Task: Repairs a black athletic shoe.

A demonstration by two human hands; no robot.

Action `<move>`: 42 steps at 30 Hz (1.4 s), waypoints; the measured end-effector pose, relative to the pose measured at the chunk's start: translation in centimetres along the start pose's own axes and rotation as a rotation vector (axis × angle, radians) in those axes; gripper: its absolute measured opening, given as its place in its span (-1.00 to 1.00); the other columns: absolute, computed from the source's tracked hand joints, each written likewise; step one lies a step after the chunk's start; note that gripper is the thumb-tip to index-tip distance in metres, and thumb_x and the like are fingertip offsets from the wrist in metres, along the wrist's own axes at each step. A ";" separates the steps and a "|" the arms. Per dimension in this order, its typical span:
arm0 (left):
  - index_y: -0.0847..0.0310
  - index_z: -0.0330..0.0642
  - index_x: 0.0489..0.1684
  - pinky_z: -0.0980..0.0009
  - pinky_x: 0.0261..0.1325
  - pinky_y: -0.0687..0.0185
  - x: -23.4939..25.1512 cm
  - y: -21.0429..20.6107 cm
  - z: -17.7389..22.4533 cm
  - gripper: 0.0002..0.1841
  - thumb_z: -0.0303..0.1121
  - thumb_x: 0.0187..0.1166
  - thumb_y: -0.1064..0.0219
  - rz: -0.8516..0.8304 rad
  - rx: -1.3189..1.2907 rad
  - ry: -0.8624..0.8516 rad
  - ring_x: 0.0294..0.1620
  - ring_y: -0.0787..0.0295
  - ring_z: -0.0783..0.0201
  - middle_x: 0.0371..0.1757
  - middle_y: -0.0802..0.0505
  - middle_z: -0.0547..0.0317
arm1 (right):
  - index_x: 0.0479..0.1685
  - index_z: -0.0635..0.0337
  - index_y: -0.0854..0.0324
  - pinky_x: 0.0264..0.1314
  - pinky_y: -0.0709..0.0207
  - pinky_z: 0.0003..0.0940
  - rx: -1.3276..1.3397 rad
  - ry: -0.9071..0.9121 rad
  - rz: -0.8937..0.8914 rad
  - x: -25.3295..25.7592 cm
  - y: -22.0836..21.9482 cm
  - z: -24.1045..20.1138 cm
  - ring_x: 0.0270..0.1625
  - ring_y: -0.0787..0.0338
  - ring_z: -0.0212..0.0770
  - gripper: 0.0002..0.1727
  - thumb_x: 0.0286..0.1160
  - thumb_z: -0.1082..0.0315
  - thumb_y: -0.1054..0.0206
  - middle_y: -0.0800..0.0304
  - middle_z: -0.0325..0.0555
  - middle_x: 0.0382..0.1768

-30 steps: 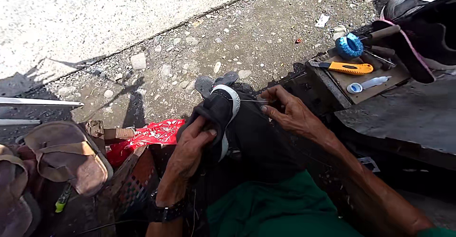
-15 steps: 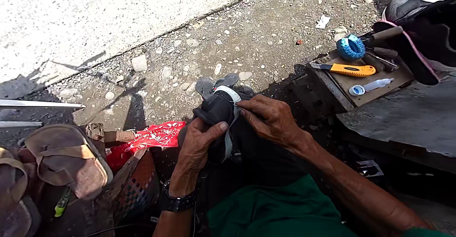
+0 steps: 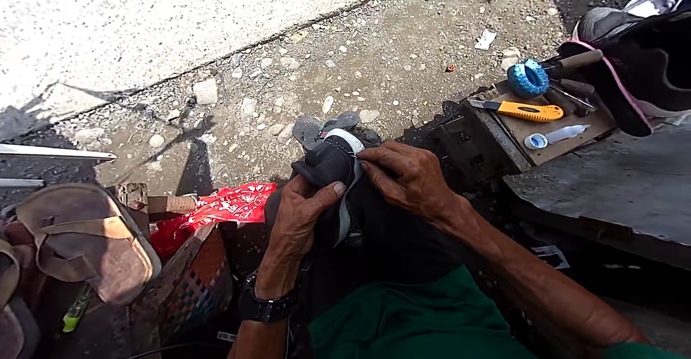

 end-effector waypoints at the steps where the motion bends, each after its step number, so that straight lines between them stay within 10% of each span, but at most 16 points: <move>1: -0.70 -0.30 -0.03 0.38 0.13 -0.81 0.0 0.0 0.0 -0.76 -0.56 0.36 -0.47 0.001 0.002 0.001 -0.06 -0.88 0.33 -0.13 -0.92 0.09 | -0.05 0.00 -0.91 -0.38 -0.61 -0.35 -0.040 0.021 -0.005 0.1 0.1 -0.3 -0.34 -0.79 -0.33 -0.76 0.60 0.22 -0.31 -0.86 -0.26 -0.34; 16: -0.70 -0.40 -0.12 0.40 0.05 -0.76 0.3 -0.4 0.5 -0.81 -0.65 0.33 -0.41 0.023 0.054 -0.044 -0.16 -0.81 0.43 -0.23 -0.87 0.16 | -0.32 0.08 -0.76 -0.69 -0.45 0.00 -0.253 0.483 -0.390 4.6 -1.0 -2.8 -0.56 -0.76 0.05 -0.69 0.45 0.17 -0.12 -0.70 -0.07 -0.57; 22: -0.69 -0.42 -0.20 0.46 -0.03 -0.70 0.2 -0.1 1.1 -0.86 -0.63 0.33 -0.41 0.011 0.069 -0.103 -0.23 -0.75 0.48 -0.29 -0.82 0.17 | -0.15 0.33 -0.81 -0.38 -0.61 0.26 -0.228 0.381 -0.740 6.3 -3.0 -3.6 -0.33 -0.85 0.32 -0.81 0.50 0.39 -0.33 -0.82 0.25 -0.41; 37: -0.69 -0.47 -0.24 0.40 -0.05 -0.68 0.2 -0.5 0.7 -0.86 -0.58 0.35 -0.43 -0.009 0.168 -0.122 -0.25 -0.73 0.41 -0.31 -0.80 0.06 | -0.43 0.32 -0.63 -0.52 -0.54 0.18 -0.346 0.453 -0.770 5.8 -5.3 -3.5 -0.44 -0.82 0.28 -0.82 0.34 0.35 -0.39 -0.71 0.20 -0.55; 42: -0.67 -0.51 0.08 0.22 0.18 -0.74 -0.3 -0.3 2.0 -0.67 -0.37 0.56 -0.46 -0.016 0.296 -0.096 -0.06 -0.83 0.22 -0.09 -0.87 -0.13 | -0.24 0.38 -0.68 -0.42 -0.58 0.28 -0.347 0.459 -0.849 6.8 -4.5 -3.8 -0.33 -0.84 0.36 -0.80 0.53 0.36 -0.30 -0.77 0.31 -0.41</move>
Point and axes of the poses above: each hand's wrist, its own x-axis towards the middle knuckle, its own y-axis out of the back of the hand, z = x × y, the point moved 10 cm from there along x, towards the middle knuckle
